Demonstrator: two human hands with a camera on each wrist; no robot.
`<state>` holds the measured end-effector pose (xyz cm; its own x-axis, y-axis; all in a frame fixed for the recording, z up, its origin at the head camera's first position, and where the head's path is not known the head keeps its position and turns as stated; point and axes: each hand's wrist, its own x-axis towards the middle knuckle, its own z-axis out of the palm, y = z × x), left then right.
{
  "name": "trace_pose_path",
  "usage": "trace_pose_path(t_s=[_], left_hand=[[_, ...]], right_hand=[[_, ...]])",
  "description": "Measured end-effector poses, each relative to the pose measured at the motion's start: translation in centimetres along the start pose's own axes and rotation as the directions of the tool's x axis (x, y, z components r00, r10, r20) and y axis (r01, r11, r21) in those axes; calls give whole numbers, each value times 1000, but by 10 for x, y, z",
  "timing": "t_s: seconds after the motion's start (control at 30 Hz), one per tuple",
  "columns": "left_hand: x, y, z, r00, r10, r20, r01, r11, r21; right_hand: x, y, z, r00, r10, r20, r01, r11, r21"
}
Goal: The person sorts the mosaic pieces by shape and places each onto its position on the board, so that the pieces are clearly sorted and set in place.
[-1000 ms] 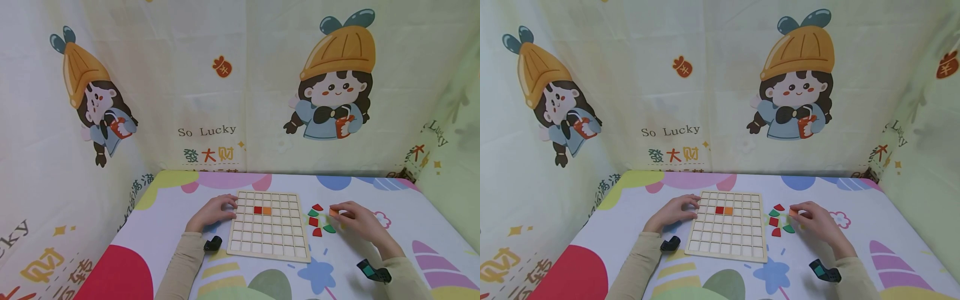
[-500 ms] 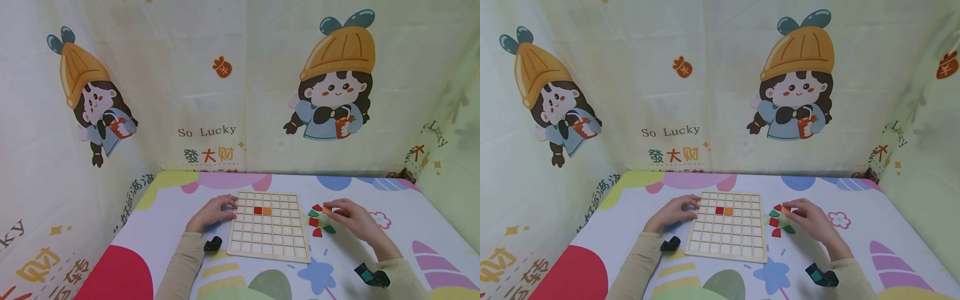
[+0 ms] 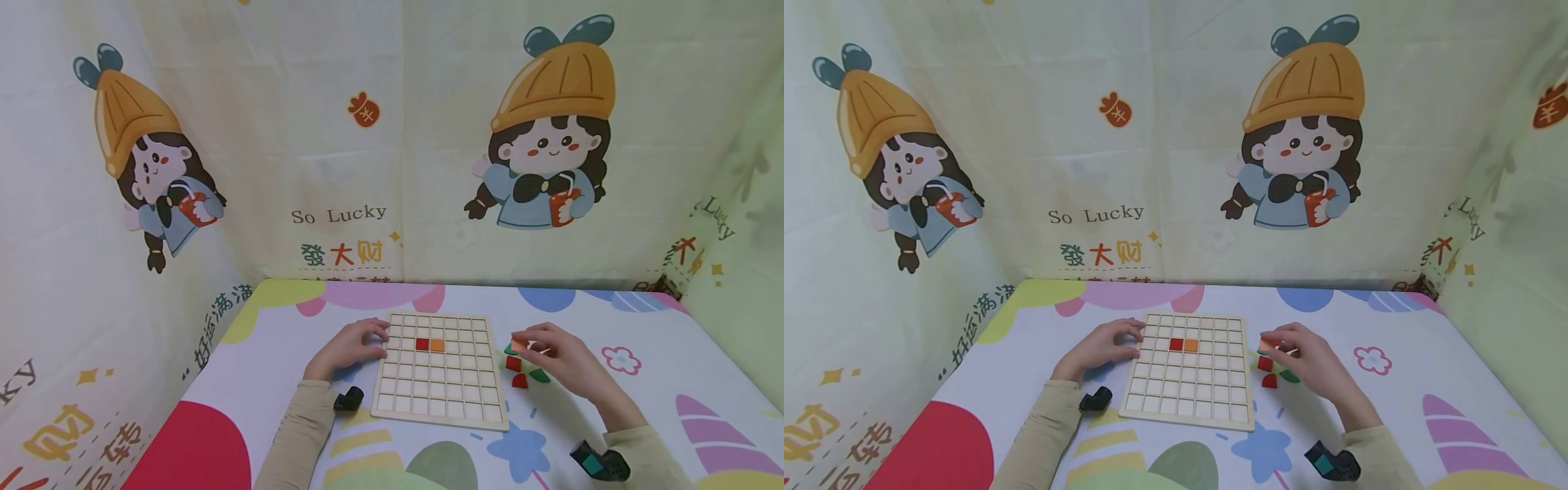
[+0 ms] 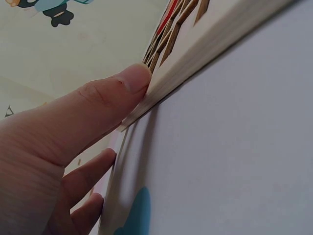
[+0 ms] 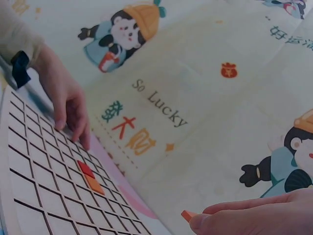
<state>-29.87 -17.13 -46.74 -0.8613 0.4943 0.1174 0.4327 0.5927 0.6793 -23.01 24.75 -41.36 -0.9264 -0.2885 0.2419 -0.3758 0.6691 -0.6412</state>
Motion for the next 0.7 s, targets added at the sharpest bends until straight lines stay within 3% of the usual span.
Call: trace_pose_path(t_s=[0.7], left_hand=[[1, 0, 1, 1000, 0, 4, 0, 1000, 5]], right_hand=[[19, -13, 16, 998, -63, 23, 64, 998, -21]])
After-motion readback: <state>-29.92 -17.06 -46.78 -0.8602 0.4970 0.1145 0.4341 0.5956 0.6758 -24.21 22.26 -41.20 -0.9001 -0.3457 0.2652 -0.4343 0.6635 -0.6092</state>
